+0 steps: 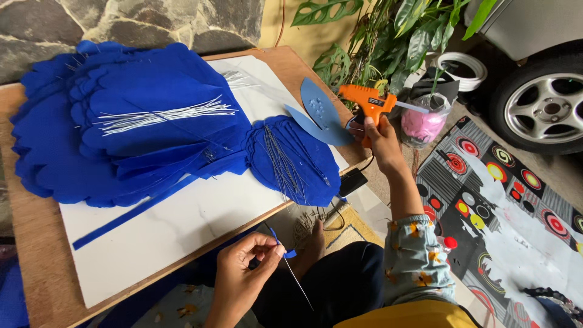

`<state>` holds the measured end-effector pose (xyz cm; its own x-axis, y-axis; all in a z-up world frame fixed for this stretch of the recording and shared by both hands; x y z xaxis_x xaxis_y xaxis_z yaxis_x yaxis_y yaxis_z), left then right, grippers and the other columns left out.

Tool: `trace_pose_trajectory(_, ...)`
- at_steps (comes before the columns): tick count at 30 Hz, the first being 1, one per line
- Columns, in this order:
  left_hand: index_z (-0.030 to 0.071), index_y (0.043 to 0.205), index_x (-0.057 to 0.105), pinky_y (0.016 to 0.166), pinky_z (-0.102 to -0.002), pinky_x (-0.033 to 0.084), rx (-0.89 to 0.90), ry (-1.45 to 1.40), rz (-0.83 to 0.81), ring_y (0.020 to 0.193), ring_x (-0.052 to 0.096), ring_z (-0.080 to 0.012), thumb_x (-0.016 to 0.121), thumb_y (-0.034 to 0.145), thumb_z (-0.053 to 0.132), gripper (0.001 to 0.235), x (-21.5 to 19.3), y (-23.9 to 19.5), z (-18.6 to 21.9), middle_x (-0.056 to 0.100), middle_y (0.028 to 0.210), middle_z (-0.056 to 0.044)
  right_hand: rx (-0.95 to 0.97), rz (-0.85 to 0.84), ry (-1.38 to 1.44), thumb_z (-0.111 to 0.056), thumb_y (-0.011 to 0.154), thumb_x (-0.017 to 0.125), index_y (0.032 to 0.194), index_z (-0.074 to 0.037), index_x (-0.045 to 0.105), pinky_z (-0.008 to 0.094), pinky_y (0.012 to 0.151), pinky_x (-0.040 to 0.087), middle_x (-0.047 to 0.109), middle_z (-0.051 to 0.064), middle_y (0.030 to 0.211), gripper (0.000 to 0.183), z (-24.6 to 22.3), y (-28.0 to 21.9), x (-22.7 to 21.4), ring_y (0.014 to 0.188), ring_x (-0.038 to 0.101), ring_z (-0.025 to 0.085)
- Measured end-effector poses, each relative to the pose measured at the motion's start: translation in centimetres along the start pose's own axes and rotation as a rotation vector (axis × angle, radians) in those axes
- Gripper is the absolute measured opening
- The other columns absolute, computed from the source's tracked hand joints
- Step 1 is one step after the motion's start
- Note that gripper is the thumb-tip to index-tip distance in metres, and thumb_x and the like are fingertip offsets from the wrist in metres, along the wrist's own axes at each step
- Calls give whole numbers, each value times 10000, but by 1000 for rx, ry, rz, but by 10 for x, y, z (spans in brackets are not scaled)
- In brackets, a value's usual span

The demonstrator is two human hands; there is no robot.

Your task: The person assembles blue fabric pieces by wrapping thin strips around wire stems and securing them with a hot glue gun. They repeatedly pick up strips, wrap them, apply glue, and place the finished pieces on the table.

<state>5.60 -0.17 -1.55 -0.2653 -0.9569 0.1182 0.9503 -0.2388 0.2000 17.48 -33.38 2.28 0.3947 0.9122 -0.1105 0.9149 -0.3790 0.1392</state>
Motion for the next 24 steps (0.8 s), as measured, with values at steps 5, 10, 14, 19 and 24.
trace_pose_trajectory(5, 25, 709, 646, 553, -204, 448, 1, -40, 40, 580, 480, -73, 693, 712, 122, 108, -1, 0, -3, 609, 625, -23, -27, -80, 40, -301, 915, 370, 1133, -82, 401, 308, 734, 493, 593, 150, 1059, 311, -16, -11, 1, 933, 624, 263)
trace_pose_trajectory(10, -2, 738, 653, 539, -199, 487, -12, -111, 96, 594, 556, -99, 676, 711, 75, 85, -9, 1, -2, 635, 652, -68, -63, -125, 41, -229, 933, 354, 1096, 17, 405, 287, 665, 456, 548, 151, 982, 300, -56, -64, 8, 780, 532, 198)
trace_pose_trajectory(14, -26, 738, 618, 648, -218, 517, -67, -228, 257, 660, 596, -109, 692, 705, 39, 104, -20, 2, -5, 633, 694, -88, -192, -199, -12, -297, 910, 426, 914, -50, 416, 188, 406, 264, 344, -12, 641, 246, -70, -134, 20, 494, 337, 71)
trace_pose_trajectory(19, -32, 743, 612, 631, -202, 509, 49, -240, 284, 653, 625, -121, 677, 725, 20, 85, -21, 0, 17, 649, 690, -97, -311, -176, -218, -279, 887, 438, 1027, 7, 439, 191, 372, 333, 478, 80, 607, 318, -41, -217, 11, 433, 398, 86)
trace_pose_trajectory(24, -25, 754, 638, 596, -205, 518, 102, -176, 260, 651, 652, -143, 679, 730, 56, 94, -21, -2, 19, 651, 684, -94, -194, -149, -426, -268, 833, 511, 780, -40, 594, 210, 524, 448, 606, 8, 634, 248, -14, -252, 14, 567, 561, 89)
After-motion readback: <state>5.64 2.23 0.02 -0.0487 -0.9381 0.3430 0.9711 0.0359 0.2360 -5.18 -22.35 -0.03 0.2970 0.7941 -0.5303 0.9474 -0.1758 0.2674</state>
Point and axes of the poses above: each hand's wrist, its own y-axis towards the middle knuckle, its own x-axis out of the palm, z = x × y, the point moved 3 cm from there along y, towards the middle knuckle
